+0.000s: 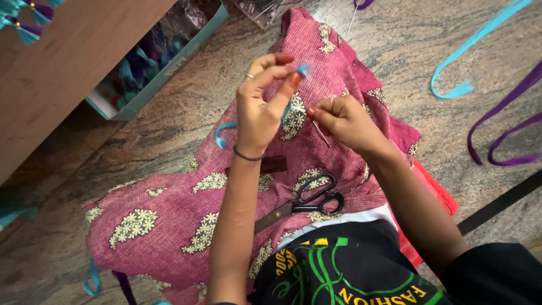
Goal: Creating and attaching decorative tassels to the edge of a saree.
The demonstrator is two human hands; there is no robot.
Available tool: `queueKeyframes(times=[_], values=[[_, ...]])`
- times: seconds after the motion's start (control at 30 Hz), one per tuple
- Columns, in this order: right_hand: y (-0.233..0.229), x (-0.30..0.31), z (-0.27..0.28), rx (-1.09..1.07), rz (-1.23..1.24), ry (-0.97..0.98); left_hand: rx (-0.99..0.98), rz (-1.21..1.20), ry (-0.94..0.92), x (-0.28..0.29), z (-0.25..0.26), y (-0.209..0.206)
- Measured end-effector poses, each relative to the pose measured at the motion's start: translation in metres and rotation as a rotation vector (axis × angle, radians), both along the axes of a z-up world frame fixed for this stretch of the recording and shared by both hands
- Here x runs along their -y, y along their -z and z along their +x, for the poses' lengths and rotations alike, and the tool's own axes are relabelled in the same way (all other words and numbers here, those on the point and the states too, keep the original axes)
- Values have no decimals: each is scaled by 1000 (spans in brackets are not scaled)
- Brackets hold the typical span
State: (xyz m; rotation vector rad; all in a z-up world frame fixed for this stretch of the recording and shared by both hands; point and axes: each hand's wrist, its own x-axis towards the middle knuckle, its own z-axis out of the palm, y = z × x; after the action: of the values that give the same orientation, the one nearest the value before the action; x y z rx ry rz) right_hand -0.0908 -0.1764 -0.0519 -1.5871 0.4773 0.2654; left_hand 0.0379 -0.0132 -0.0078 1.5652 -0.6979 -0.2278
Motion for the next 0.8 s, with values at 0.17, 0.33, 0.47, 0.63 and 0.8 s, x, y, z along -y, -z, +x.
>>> queueKeyframes(times=[0.17, 0.33, 0.47, 0.63, 0.8], values=[[-2, 16, 2, 28, -381, 142, -200, -286, -12, -10, 14, 6], [12, 35, -4, 28, -534, 264, -248, -274, -197, -37, 11, 22], [24, 46, -7, 61, -622, 316, -387, -181, -354, -60, 2, 72], [34, 67, -9, 83, -662, 347, -434, 3, -421, -78, -4, 103], [55, 139, 1, 242, -752, 416, -207, 372, -278, -79, -5, 97]])
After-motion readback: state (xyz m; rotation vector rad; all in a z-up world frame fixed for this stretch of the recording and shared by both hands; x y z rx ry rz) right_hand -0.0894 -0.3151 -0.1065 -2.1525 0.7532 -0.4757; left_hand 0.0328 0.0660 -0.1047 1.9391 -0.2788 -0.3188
